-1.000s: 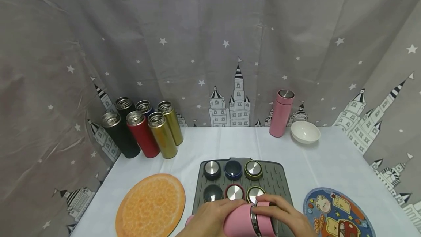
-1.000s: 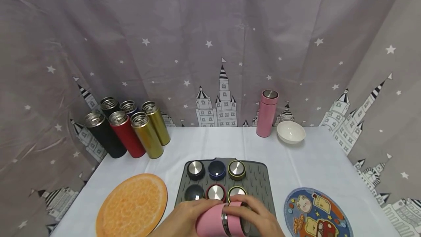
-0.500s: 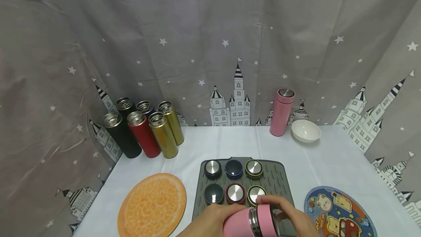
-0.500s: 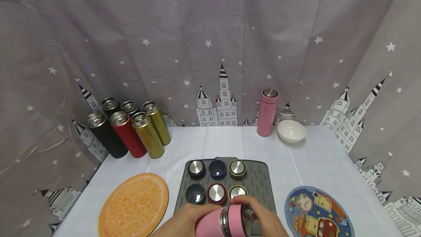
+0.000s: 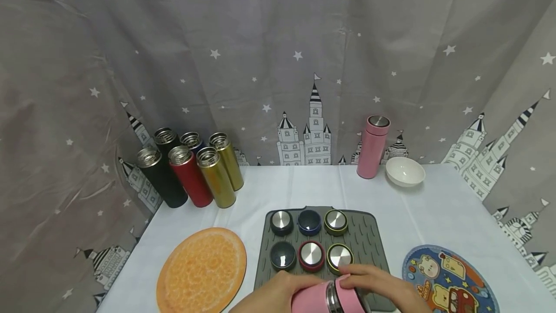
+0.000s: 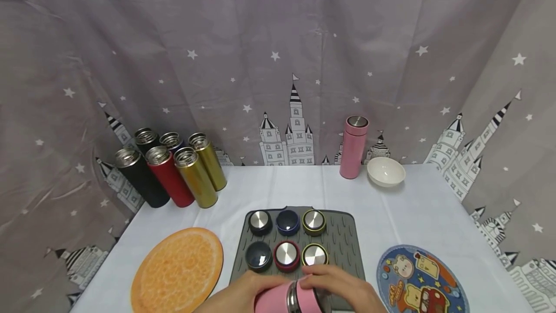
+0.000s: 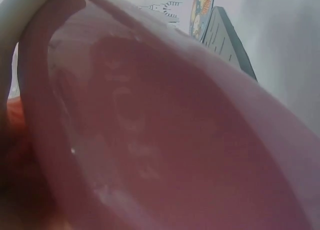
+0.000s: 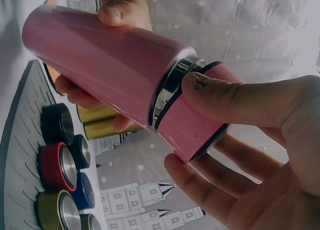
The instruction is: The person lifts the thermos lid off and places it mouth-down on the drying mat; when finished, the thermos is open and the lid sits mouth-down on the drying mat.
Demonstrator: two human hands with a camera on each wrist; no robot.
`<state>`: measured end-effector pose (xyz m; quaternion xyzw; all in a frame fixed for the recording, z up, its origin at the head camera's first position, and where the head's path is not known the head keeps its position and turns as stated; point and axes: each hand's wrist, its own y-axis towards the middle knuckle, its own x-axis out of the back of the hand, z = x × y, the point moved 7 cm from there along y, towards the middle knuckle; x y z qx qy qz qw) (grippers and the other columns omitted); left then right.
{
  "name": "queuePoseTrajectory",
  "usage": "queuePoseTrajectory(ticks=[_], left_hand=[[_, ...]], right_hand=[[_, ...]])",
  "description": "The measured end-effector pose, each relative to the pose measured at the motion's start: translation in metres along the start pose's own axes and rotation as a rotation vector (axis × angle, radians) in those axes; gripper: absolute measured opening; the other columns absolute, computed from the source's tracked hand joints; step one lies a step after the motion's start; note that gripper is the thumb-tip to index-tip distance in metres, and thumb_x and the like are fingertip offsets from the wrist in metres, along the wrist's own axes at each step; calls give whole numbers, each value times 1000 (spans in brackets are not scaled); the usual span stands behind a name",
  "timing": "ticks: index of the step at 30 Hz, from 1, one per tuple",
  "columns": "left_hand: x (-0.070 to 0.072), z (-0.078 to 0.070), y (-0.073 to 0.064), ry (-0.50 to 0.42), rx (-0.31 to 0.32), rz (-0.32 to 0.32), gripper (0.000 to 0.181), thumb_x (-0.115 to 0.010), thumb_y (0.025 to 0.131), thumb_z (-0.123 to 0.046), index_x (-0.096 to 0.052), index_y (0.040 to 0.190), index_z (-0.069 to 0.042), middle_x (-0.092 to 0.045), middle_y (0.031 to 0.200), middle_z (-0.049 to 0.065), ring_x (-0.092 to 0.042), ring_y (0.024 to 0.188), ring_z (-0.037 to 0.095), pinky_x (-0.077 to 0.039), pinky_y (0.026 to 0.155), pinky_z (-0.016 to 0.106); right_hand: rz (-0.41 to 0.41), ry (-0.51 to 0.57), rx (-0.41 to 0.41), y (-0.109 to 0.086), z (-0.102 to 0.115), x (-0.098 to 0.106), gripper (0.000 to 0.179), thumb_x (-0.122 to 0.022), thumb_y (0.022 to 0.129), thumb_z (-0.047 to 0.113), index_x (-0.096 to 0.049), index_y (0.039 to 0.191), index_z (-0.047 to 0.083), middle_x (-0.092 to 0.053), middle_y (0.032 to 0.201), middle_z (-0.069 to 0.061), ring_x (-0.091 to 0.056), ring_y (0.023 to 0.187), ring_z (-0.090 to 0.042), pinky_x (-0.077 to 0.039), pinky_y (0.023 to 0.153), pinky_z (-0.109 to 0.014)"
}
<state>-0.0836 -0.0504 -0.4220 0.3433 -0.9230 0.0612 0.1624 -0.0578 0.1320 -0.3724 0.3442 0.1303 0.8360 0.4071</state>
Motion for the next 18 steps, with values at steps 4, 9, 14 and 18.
queuePoseTrajectory(ticks=[4,9,14,18], left_hand=[[-1,2,-1,-9,-5,17,47,-81,84,-27,-64,127,-32,-68,108,-16,-65,90,2,-53,77,21],[-1,5,-6,9,-33,47,42,-79,87,-30,-65,126,-32,-68,106,-18,-65,90,0,-52,77,19],[5,4,-14,-92,42,22,49,-81,84,-32,-63,130,-35,-69,111,-13,-66,95,7,-54,78,26],[18,-1,-21,-123,119,-49,53,-83,80,-36,-63,129,-38,-71,111,-9,-67,95,14,-55,76,31]], right_hand=[[-4,-30,54,-1,3,-1,52,-66,88,10,-56,139,10,-52,144,-11,-56,124,-24,-55,84,-36],[-8,-22,100,0,10,4,45,-61,94,14,-56,138,6,-51,143,-14,-53,127,-25,-53,87,-35],[-156,-138,-40,0,12,23,52,-76,85,8,-61,135,7,-56,134,-8,-56,116,-16,-52,81,-29],[-305,-334,-257,-2,7,36,68,-91,72,11,-64,134,19,-59,124,6,-57,100,-7,-49,70,-28]])
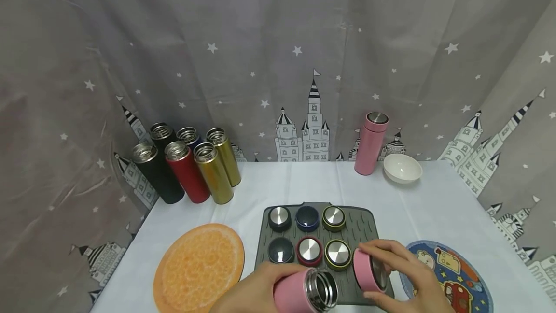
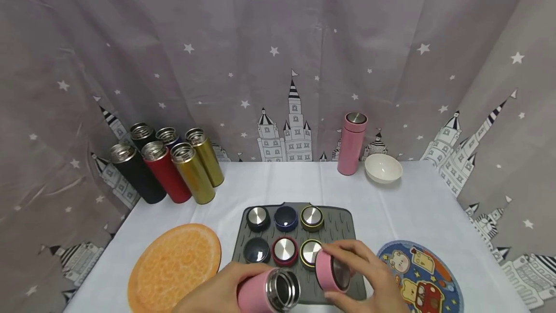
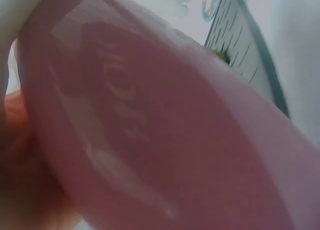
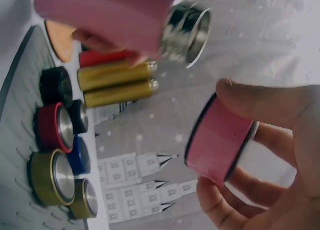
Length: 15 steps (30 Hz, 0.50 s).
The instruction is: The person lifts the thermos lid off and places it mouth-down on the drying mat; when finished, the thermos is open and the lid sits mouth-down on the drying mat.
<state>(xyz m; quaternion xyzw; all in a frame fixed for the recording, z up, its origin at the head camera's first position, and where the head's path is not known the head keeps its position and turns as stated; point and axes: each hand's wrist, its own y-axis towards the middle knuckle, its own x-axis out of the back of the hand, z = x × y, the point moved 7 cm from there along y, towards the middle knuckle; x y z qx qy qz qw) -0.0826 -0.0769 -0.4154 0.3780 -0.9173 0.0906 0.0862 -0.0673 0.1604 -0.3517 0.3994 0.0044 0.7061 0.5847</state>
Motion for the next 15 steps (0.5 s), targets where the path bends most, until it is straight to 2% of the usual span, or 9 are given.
queuePoseTrajectory(ticks=[2,6,10,13,15], left_hand=[[8,-1,-4,20,7,-41,54,-84,79,-37,-63,129,-38,-71,110,-8,-67,95,16,-54,76,32],[25,-2,-8,133,-71,-128,62,-87,75,-31,-62,131,-36,-70,111,-9,-67,94,15,-53,79,32],[39,-4,-13,229,-136,-218,69,-91,71,-29,-61,132,-35,-69,114,-11,-66,96,15,-53,81,32],[50,-5,-18,273,-140,-300,71,-93,68,-31,-61,132,-35,-69,113,-13,-65,96,14,-53,81,32],[58,-6,-21,281,-139,-355,73,-94,67,-30,-60,131,-35,-69,113,-13,-65,96,15,-54,81,33]], right_hand=[[-60,-70,-59,2,-7,2,71,-92,71,14,-64,135,22,-61,119,9,-58,93,-5,-48,67,-28],[-140,-118,-155,5,-25,3,71,-92,71,13,-64,135,24,-63,113,10,-60,90,-5,-54,69,-29],[-163,-111,-286,4,-48,0,69,-91,73,15,-61,135,19,-65,112,4,-58,93,-5,-56,69,-25],[-164,-147,-363,3,-65,-2,68,-90,74,21,-58,134,16,-65,110,1,-57,97,-8,-55,69,-26],[-162,-188,-374,3,-74,-3,69,-91,74,23,-58,134,16,-65,111,0,-56,99,-10,-54,69,-27]])
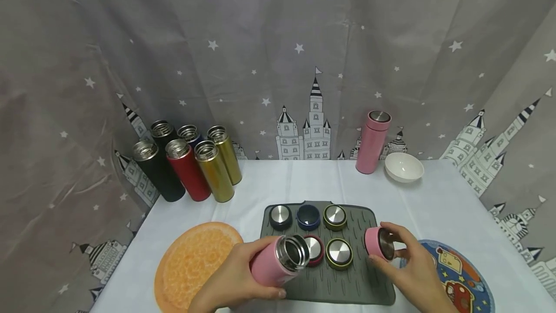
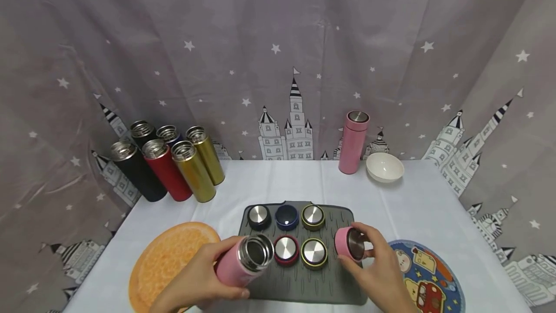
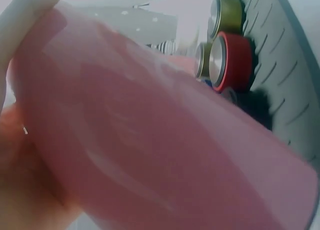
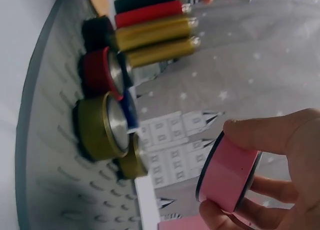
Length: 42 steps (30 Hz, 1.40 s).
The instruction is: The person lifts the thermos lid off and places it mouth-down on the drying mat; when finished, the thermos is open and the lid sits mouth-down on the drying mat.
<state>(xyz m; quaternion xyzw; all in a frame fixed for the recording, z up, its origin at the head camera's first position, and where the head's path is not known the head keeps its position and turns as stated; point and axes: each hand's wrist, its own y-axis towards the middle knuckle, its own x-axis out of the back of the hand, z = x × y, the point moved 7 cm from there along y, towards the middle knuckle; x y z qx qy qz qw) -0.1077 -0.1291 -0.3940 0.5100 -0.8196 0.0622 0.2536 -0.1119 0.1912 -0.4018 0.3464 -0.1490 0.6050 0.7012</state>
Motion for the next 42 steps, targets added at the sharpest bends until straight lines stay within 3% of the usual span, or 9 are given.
queuePoseTrajectory(ticks=[6,10,17,24,33,42], left_hand=[[17,2,-3,4,47,-133,75,-95,65,-28,-61,131,-36,-69,112,-13,-65,94,16,-55,78,33],[21,5,-5,9,93,-179,74,-96,64,-30,-62,129,-38,-68,111,-14,-65,94,16,-55,78,33],[22,9,-8,27,127,-195,75,-95,63,-38,-61,129,-37,-68,111,-16,-65,93,14,-56,78,32],[23,14,-12,27,155,-201,75,-92,64,-47,-60,131,-38,-69,108,-15,-65,89,14,-56,75,31],[26,9,-17,80,57,-278,67,-91,70,-41,-61,130,-39,-69,105,-15,-65,86,12,-55,72,31],[32,5,-18,118,-8,-360,69,-94,66,-34,-63,127,-38,-68,106,-16,-66,88,12,-56,72,32]], right_hand=[[-52,-15,142,12,-11,-11,72,-92,67,6,-60,131,7,-62,116,-8,-56,97,-15,-52,66,-23],[-86,-35,215,20,-17,-20,72,-93,62,2,-62,127,3,-63,115,-12,-59,94,-20,-51,63,-23],[-56,-84,193,35,-32,-34,73,-94,61,2,-62,127,2,-63,115,-15,-61,94,-25,-53,64,-31],[-4,-124,180,51,-42,-47,69,-92,65,3,-61,126,-2,-61,113,-22,-61,102,-40,-51,79,-58],[72,-180,89,71,-67,-68,64,-88,69,6,-60,126,-6,-60,111,-27,-60,101,-43,-51,82,-58],[79,-234,107,79,-70,-78,63,-88,66,3,-62,123,-5,-61,110,-27,-59,101,-44,-49,82,-58]])
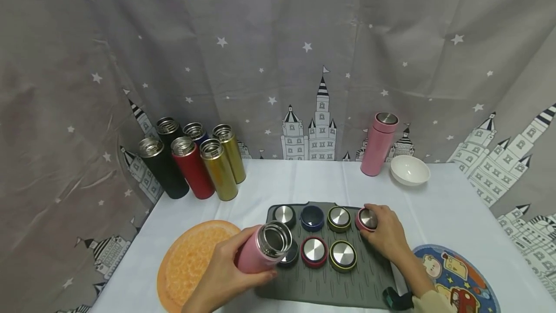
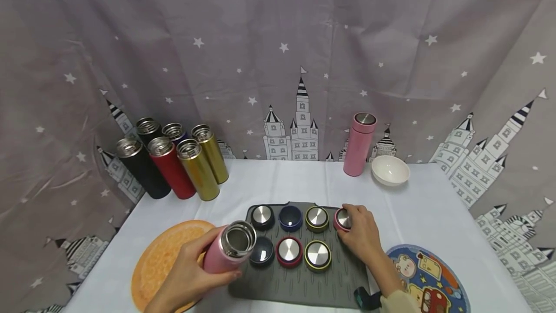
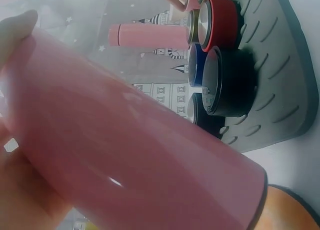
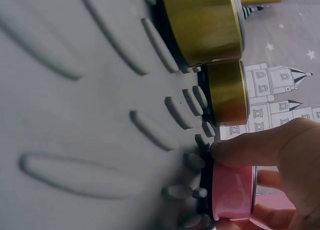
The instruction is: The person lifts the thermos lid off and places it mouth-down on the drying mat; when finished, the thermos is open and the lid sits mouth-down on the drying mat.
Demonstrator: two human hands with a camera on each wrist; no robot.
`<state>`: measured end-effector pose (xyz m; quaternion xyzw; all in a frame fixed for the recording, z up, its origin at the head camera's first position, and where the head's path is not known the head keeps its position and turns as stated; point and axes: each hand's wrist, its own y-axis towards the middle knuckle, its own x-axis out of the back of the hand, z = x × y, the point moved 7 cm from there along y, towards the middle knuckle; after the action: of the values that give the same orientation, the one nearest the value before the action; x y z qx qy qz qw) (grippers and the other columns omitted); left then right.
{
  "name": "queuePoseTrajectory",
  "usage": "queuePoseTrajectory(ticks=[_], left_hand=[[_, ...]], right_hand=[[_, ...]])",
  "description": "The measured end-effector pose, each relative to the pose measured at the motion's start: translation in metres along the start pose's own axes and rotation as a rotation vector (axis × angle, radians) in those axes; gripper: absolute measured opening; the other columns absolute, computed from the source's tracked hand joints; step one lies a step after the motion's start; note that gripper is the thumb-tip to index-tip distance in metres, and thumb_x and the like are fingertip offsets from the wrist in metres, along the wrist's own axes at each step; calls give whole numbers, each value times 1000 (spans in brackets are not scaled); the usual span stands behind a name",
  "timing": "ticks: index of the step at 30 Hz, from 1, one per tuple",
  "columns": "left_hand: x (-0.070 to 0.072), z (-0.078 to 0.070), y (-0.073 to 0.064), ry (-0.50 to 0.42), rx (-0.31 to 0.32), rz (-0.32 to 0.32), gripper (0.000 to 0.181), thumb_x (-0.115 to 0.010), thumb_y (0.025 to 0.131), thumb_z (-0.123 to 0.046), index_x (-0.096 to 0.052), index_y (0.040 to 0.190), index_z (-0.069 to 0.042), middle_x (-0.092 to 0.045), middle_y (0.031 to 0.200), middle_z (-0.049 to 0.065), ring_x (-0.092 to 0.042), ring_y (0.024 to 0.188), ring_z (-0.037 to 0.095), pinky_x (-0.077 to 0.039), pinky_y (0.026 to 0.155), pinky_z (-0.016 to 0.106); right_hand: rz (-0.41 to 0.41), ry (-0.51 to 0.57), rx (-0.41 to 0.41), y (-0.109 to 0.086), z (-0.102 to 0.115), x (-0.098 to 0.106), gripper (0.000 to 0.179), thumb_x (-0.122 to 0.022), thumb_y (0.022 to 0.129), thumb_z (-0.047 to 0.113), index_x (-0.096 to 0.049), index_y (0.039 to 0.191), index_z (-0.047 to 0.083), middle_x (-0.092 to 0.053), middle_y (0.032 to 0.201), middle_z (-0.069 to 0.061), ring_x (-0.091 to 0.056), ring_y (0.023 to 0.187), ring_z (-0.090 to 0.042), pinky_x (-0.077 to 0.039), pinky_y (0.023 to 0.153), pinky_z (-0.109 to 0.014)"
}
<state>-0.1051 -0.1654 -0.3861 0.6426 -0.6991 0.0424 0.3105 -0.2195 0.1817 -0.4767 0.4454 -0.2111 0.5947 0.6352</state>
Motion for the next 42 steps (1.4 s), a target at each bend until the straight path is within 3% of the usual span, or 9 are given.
queuePoseTrajectory(ticks=[7,17,24,28,35,42], left_hand=[[0,3,2,20,50,-33,73,-95,64,-36,-60,128,-40,-67,110,-18,-64,92,11,-56,75,32],[3,6,8,110,133,-85,78,-96,64,-24,-57,130,-39,-62,118,-22,-60,103,5,-54,86,36],[10,4,15,128,59,-145,80,-96,64,-16,-59,133,-30,-60,125,-17,-55,112,8,-49,95,46],[16,5,21,127,44,-192,76,-96,66,-24,-60,133,-32,-57,128,-15,-52,117,7,-46,95,49],[24,10,27,156,72,-250,79,-96,65,-28,-59,134,-33,-56,125,-14,-51,113,6,-47,85,38],[28,11,32,109,6,-329,72,-96,65,-16,-64,129,-22,-62,119,-10,-56,109,10,-44,87,25]], right_hand=[[-3,-14,-2,-1,-2,0,65,-90,64,4,-63,122,-5,-62,110,-26,-59,101,-44,-49,83,-58],[0,2,-16,-6,-4,4,69,-90,67,12,-59,125,-8,-60,113,-28,-59,104,-45,-48,86,-59],[-19,-6,-40,-30,-2,19,68,-88,71,17,-57,127,-6,-57,121,-28,-55,112,-46,-45,91,-62],[-58,-21,-40,-55,6,29,66,-89,70,14,-59,126,-4,-57,120,-26,-55,111,-47,-45,89,-63],[-97,-40,-1,-84,21,36,63,-91,66,13,-65,122,-2,-60,118,-21,-57,107,-44,-46,86,-61],[-55,-56,47,-101,28,27,52,-90,70,16,-70,116,4,-62,117,-16,-60,105,-38,-51,83,-57]])
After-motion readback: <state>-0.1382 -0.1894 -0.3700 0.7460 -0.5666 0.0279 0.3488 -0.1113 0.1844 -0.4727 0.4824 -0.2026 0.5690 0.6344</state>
